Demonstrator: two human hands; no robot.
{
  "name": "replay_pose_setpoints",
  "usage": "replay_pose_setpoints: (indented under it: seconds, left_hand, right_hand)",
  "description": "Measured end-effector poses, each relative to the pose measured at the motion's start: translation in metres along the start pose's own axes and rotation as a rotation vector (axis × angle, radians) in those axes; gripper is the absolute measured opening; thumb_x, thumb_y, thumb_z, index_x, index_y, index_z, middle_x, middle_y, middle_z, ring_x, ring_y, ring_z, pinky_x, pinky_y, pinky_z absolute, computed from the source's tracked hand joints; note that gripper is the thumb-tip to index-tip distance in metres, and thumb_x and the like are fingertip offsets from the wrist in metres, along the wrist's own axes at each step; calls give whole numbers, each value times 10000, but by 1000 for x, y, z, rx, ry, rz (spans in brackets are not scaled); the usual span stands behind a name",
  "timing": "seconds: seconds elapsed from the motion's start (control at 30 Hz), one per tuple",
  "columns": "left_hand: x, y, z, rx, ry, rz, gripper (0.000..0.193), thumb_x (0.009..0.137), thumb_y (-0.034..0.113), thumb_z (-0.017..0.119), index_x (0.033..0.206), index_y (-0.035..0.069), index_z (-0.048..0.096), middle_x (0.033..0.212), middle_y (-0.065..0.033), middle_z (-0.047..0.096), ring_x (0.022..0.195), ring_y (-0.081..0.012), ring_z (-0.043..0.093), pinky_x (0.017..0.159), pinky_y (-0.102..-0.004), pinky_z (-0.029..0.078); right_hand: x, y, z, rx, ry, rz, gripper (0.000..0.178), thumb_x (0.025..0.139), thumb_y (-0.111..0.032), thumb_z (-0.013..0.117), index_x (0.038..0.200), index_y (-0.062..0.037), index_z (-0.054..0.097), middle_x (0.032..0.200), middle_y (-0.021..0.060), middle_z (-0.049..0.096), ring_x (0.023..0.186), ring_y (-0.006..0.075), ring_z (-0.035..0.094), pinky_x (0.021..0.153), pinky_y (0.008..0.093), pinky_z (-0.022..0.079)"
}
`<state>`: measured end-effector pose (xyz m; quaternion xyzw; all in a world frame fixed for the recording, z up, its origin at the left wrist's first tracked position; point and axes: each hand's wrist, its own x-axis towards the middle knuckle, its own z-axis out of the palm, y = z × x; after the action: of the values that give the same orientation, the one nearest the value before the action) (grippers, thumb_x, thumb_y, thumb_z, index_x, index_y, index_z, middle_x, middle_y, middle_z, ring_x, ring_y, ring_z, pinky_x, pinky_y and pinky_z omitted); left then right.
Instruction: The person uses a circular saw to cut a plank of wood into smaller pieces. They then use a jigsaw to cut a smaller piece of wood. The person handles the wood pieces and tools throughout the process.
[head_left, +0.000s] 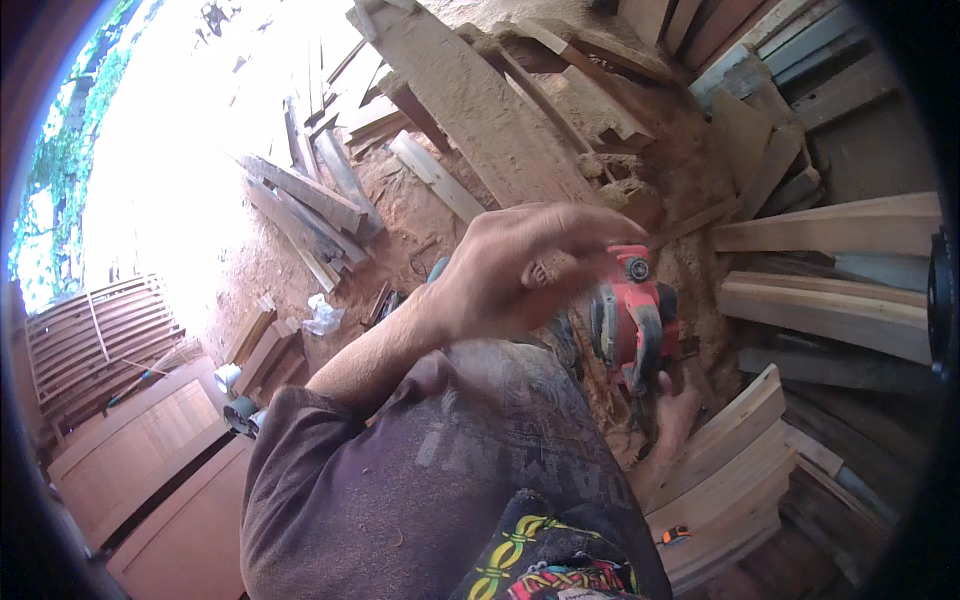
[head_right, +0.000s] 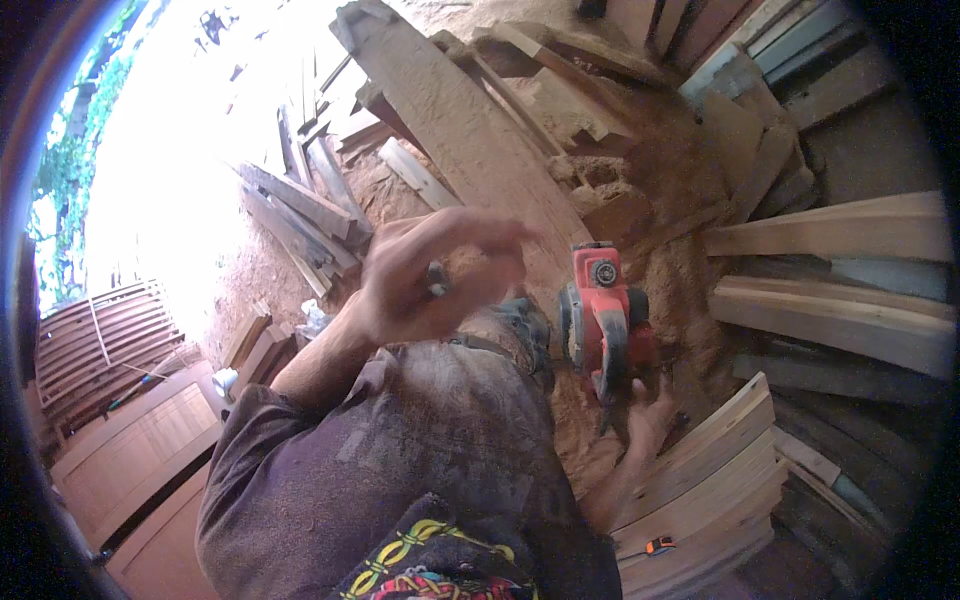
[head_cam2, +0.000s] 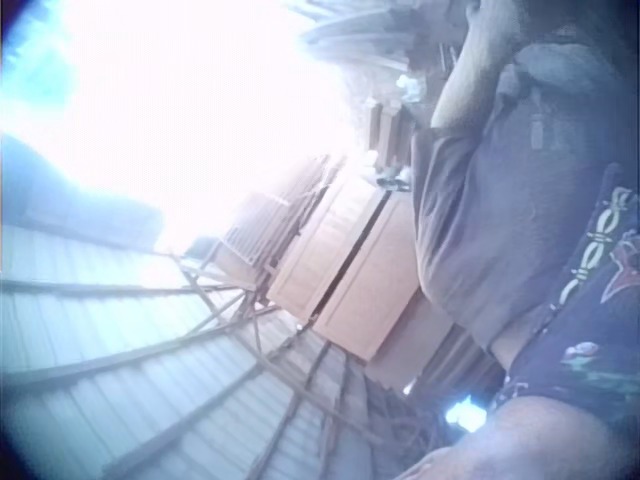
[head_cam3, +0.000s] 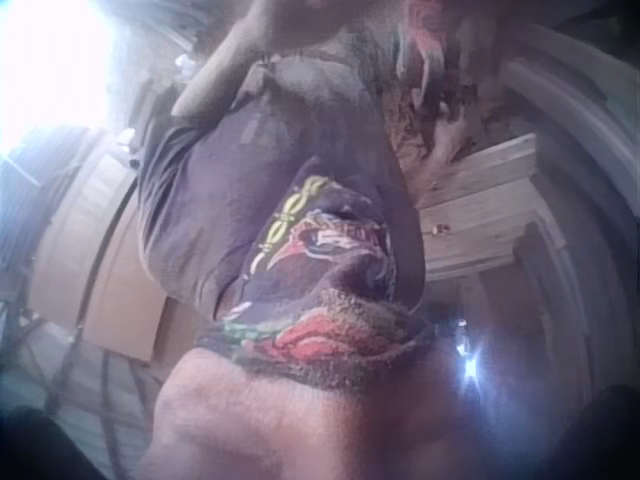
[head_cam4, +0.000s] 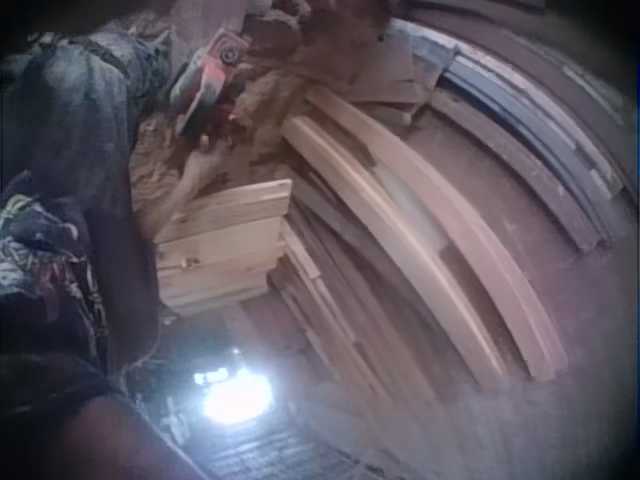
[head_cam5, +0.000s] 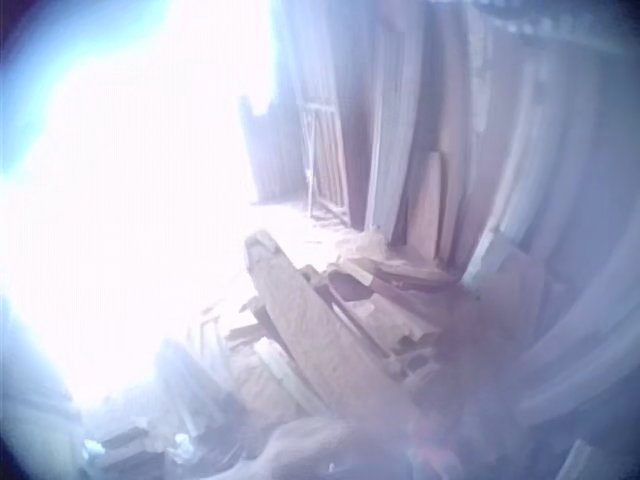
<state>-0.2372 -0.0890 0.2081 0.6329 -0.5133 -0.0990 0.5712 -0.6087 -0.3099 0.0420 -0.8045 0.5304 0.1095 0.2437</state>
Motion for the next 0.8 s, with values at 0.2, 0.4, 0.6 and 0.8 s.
replay_pose_setpoints:
  seconds: [0.2,0.4,0.6,0.8]
  left_hand:
    - [-177,-154,-10,173,-41,-930,433,1034,241,748,1400,35,648,1112,-175,773,1007,-282,789,856,-396,623]
    - [-373,-251,-28,356,-215,-1297,541,945,366,746,1384,56,676,1352,-247,708,1303,-420,652,1113,-493,516]
    - [-464,-293,-12,178,-303,-1544,755,931,405,775,1537,37,515,1432,-303,624,1376,-473,579,1151,-524,486]
    - [-482,-317,-13,264,-423,-1741,755,922,397,770,1552,91,488,1589,-191,511,1520,-423,435,1118,-683,462]
  right_hand:
    - [7,-125,-32,439,330,-276,344,1062,-262,737,1315,-29,732,1230,153,768,1136,267,735,952,408,589]
    - [-13,-311,51,460,-177,-721,240,1044,-208,732,1216,-42,759,1087,120,782,986,255,760,855,372,592]
    - [-12,-338,240,192,-766,-591,282,1001,-198,775,1204,-2,762,1101,155,788,965,226,773,848,353,612]
    - [61,-303,417,-24,-975,-462,317,985,-241,765,1192,-1,767,1088,190,800,986,306,783,884,410,614]
